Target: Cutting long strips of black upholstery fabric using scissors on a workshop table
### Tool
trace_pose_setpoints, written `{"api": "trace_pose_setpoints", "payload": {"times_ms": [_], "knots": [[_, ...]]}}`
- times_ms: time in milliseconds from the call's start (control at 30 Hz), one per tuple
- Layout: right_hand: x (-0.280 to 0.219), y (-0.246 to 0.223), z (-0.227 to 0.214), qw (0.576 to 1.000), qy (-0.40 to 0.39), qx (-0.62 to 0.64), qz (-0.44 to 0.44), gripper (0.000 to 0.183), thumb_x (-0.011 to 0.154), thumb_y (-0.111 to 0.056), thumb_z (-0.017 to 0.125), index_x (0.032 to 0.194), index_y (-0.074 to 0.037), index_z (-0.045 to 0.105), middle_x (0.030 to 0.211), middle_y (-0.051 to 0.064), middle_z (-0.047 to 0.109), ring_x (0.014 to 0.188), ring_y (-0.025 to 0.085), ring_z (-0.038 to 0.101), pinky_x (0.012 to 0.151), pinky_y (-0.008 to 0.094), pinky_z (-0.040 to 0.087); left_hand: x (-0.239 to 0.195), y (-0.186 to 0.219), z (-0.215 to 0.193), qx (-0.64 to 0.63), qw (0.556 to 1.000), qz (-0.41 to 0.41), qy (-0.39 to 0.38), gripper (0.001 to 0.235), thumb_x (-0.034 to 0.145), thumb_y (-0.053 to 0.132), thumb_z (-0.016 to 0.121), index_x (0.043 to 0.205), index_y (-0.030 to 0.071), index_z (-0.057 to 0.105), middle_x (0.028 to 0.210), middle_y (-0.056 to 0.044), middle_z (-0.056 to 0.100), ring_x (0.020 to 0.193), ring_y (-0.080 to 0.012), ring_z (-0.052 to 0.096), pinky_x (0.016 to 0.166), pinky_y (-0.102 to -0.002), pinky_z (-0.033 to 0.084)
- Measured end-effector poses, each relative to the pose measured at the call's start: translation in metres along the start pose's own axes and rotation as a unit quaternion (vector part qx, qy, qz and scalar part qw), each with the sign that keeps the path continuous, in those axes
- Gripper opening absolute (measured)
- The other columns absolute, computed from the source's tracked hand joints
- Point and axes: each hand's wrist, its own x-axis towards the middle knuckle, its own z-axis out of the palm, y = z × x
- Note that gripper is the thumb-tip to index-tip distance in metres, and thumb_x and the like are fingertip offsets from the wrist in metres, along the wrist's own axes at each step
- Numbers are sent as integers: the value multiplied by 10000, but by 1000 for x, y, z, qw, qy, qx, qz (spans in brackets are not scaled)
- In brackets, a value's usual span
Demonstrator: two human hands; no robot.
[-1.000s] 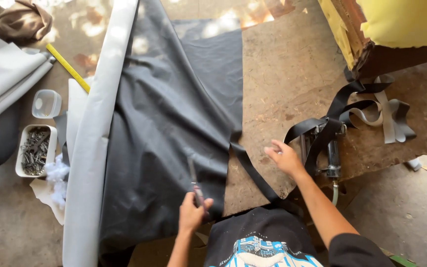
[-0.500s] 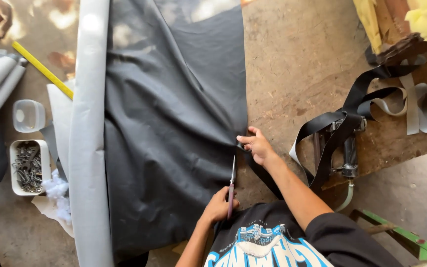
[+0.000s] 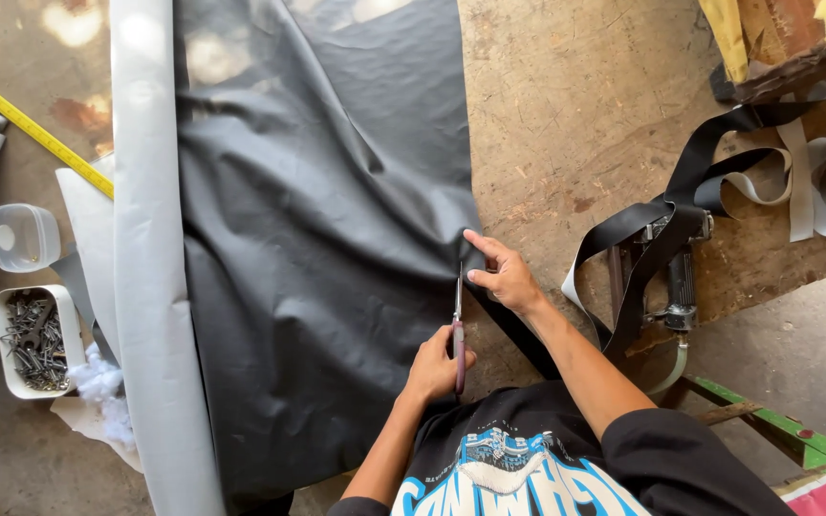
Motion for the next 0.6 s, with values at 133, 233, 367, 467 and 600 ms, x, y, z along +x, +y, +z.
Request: {"api": "trace_pose_setpoints", "payload": {"times_ms": [133, 233, 367, 467, 600], "knots": [[-3, -6, 5, 1000, 1, 15, 1, 886, 787, 103, 805, 1574, -182, 512, 1454, -7, 501, 1042, 117, 631, 871, 255, 643, 1, 18, -1, 9, 1000, 5, 23, 539, 735, 407, 713, 1203, 140, 707, 960, -77, 788, 1010, -303, 752, 883, -445, 549], [-2, -7, 4, 999, -2, 37, 20, 943, 794, 126, 787, 1612, -188, 439, 1480, -39, 458, 919, 132, 683, 793, 268, 687, 3, 30, -1, 9, 999, 5, 34, 513, 745, 392, 696, 1185, 129, 714, 925, -89, 782, 983, -321, 752, 873, -444, 549], [-5, -12, 3, 999, -15, 41, 32, 962, 790, 139, 786, 1616, -196, 424, 1516, -51, 418, 913, 149, 697, 782, 281, 697, 0, 31, 1, 40, 998, -13, 53, 440, 782, 364, 665, 1157, 143, 731, 861, -120, 757, 946, -350, 748, 840, -477, 537], [-6, -5, 0, 999, -16, 35, 39, 959, 802, 137, 772, 1621, -207, 412, 1564, -45, 386, 937, 163, 690, 803, 295, 696, 2, 14, 6, 48, 997, -26, 63, 396, 771, 345, 673, 1108, 152, 749, 802, -94, 749, 905, -323, 753, 821, -440, 551], [-12, 1, 3, 998, -41, 16, 36, 956, 822, 97, 779, 1635, -240, 403, 1615, 11, 392, 991, 204, 692, 802, 308, 693, 6, 29, -1, 49, 996, -30, 70, 414, 752, 348, 695, 1118, 167, 765, 830, -108, 762, 929, -338, 758, 828, -452, 556]]}}
